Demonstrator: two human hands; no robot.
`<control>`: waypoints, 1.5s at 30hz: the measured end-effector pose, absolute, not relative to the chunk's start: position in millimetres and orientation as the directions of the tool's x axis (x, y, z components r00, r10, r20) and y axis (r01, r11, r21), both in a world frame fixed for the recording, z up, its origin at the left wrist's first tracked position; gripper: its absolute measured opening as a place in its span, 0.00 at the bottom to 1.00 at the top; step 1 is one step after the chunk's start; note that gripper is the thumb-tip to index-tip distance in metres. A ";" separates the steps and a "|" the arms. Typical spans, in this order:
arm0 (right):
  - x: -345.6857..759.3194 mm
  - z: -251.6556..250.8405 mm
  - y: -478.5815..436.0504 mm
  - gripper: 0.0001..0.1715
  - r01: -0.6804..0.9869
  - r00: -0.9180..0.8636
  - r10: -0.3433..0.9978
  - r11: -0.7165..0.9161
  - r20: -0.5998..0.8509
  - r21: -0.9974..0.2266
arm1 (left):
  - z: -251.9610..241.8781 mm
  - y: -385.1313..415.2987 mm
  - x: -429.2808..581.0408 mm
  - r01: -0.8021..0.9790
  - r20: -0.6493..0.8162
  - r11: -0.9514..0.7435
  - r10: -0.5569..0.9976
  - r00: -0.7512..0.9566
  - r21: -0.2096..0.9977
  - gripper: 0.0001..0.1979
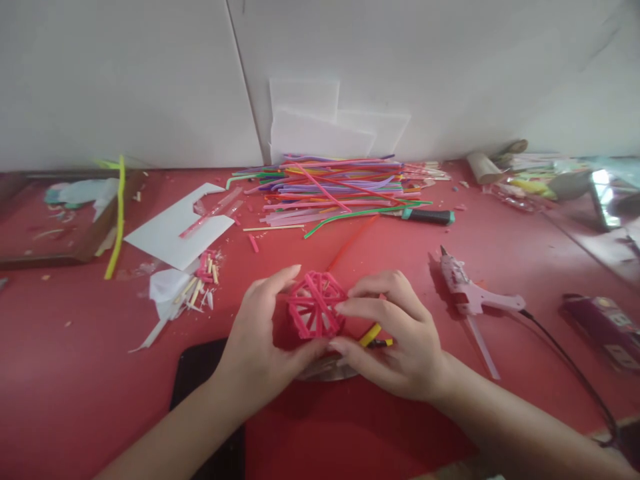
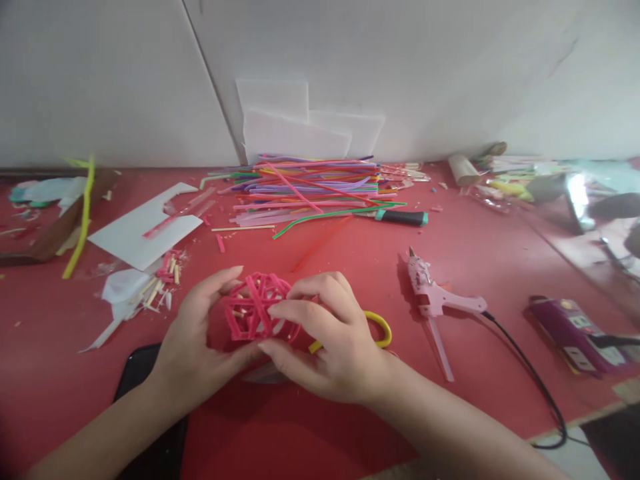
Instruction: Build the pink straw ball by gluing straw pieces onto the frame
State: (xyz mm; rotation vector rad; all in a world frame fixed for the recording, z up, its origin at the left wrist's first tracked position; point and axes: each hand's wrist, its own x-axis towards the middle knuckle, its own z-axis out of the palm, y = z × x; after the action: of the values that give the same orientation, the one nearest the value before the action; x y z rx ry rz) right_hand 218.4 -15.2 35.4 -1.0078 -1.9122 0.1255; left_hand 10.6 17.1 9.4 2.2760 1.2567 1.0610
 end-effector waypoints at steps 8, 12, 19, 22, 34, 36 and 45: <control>214.1 34.6 -16.0 0.07 0.575 -0.188 0.703 0.645 0.686 -0.503 | 18.3 20.4 6.6 0.577 0.595 -0.688 0.705 0.386 0.441 0.39; 215.5 35.5 -16.3 0.08 0.559 -0.197 0.718 0.642 0.668 -0.526 | 24.2 24.5 5.3 0.537 0.705 -0.795 0.552 0.446 0.283 0.34; 216.6 34.9 -16.4 0.09 0.540 -0.206 0.719 0.649 0.663 -0.536 | 25.2 23.2 4.4 0.525 0.746 -0.834 0.458 0.484 0.172 0.32; 217.1 34.7 -16.3 0.09 0.539 -0.217 0.717 0.653 0.662 -0.532 | 25.5 21.9 2.8 0.512 0.729 -0.839 0.467 0.501 0.186 0.30; 218.5 33.2 -16.0 0.09 0.575 -0.237 0.704 0.657 0.670 -0.487 | 27.0 21.1 2.6 0.481 0.721 -0.861 0.438 0.536 0.165 0.30; 219.5 32.5 -15.9 0.09 0.577 -0.244 0.702 0.660 0.670 -0.481 | 26.0 20.8 2.0 0.483 0.721 -0.860 0.438 0.537 0.162 0.31; 221.1 30.5 -16.0 0.11 0.591 -0.279 0.680 0.678 0.678 -0.437 | 25.0 19.1 2.1 0.496 0.709 -0.856 0.441 0.550 0.147 0.30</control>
State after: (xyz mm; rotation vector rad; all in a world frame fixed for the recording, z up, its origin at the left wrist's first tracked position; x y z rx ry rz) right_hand 221.1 -16.0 30.5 -0.9852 -1.9744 0.1223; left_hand 2.1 19.1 25.0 2.8272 0.8558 1.2607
